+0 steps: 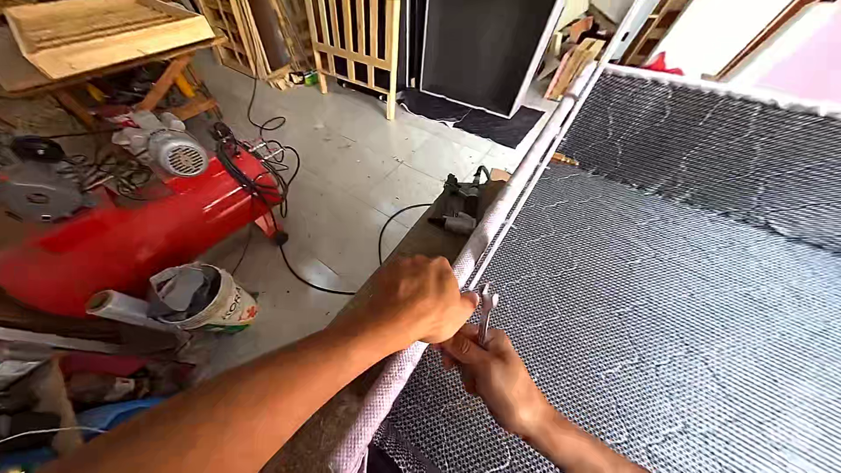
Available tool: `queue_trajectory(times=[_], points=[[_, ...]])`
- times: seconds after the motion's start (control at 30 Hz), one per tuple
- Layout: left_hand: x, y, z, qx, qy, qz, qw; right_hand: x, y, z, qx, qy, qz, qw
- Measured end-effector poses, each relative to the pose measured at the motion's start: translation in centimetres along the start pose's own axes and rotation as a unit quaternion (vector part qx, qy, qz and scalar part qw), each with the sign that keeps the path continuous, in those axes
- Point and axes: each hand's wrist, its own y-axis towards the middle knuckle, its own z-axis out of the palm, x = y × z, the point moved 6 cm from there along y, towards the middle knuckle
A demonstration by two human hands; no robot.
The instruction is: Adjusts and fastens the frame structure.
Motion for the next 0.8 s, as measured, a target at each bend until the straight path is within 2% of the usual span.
queue_trajectory(times=[0.03, 0.1, 0.13, 0.17, 0.2, 0.3, 0.33, 0.37, 0.4, 0.43, 0.47, 0.53, 0.6, 0.67, 0.7, 0.8], points=[[0.0, 0.0, -0.1, -0.003, -0.007, 0.007, 1.000, 0.7, -0.2, -0.4, -0.028, -0.150, -0.115, 0.982], [0.1, -0.2, -0.1, -0.004, -0.020, 0.010, 1.000, 2.0, -0.8, 0.1, -0.084, -0.375, -0.298, 0.874], [0.2, -0.2, -0.1, -0.005, -0.023, 0.012, 1.000, 2.3, -0.9, 0.5, -0.099, -0.426, -0.343, 0.831], [0.2, -0.2, -0.1, -0.006, -0.024, 0.016, 1.000, 2.5, -0.8, 0.7, -0.104, -0.445, -0.352, 0.817], [0.3, -0.3, -0.1, -0.009, -0.029, 0.020, 0.999, 2.6, -0.6, 0.7, -0.102, -0.440, -0.330, 0.829], [0.4, -0.4, -0.1, -0.024, -0.029, 0.038, 0.999, 2.6, -0.7, -0.7, -0.052, -0.322, -0.166, 0.931], [0.4, -0.4, -0.1, -0.034, -0.026, 0.043, 0.998, 2.9, -1.3, -1.5, -0.037, -0.280, -0.125, 0.951], [0.5, -0.4, -0.1, -0.040, -0.032, 0.049, 0.997, 3.7, -2.3, -2.2, -0.026, -0.262, -0.113, 0.958], [0.6, -0.4, -0.2, -0.041, -0.044, 0.051, 0.997, 5.0, -3.4, -2.8, -0.023, -0.285, -0.138, 0.948], [0.7, -0.3, -0.3, -0.034, -0.059, 0.047, 0.997, 6.4, -4.4, -3.5, -0.032, -0.353, -0.191, 0.915], [0.9, -0.2, -0.2, -0.017, -0.071, 0.038, 0.997, 7.9, -5.5, -3.8, -0.055, -0.444, -0.246, 0.860], [1.5, -0.8, 0.3, -0.006, -0.100, 0.038, 0.994, 10.6, -7.3, -3.3, -0.108, -0.601, -0.332, 0.719], [3.2, -2.6, 1.8, -0.013, -0.142, 0.055, 0.988, 12.3, -8.1, -2.0, -0.112, -0.682, -0.380, 0.614], [4.9, -5.1, 4.1, 0.025, -0.184, 0.065, 0.980, 12.4, -8.4, -0.5, -0.098, -0.729, -0.402, 0.545], [5.7, -6.1, 5.5, 0.043, -0.216, 0.070, 0.973, 12.1, -8.5, 0.3, -0.088, -0.742, -0.408, 0.525], [6.9, -6.2, 7.3, 0.022, -0.326, 0.068, 0.943, 11.6, -8.0, 2.4, -0.067, -0.763, -0.431, 0.477]])
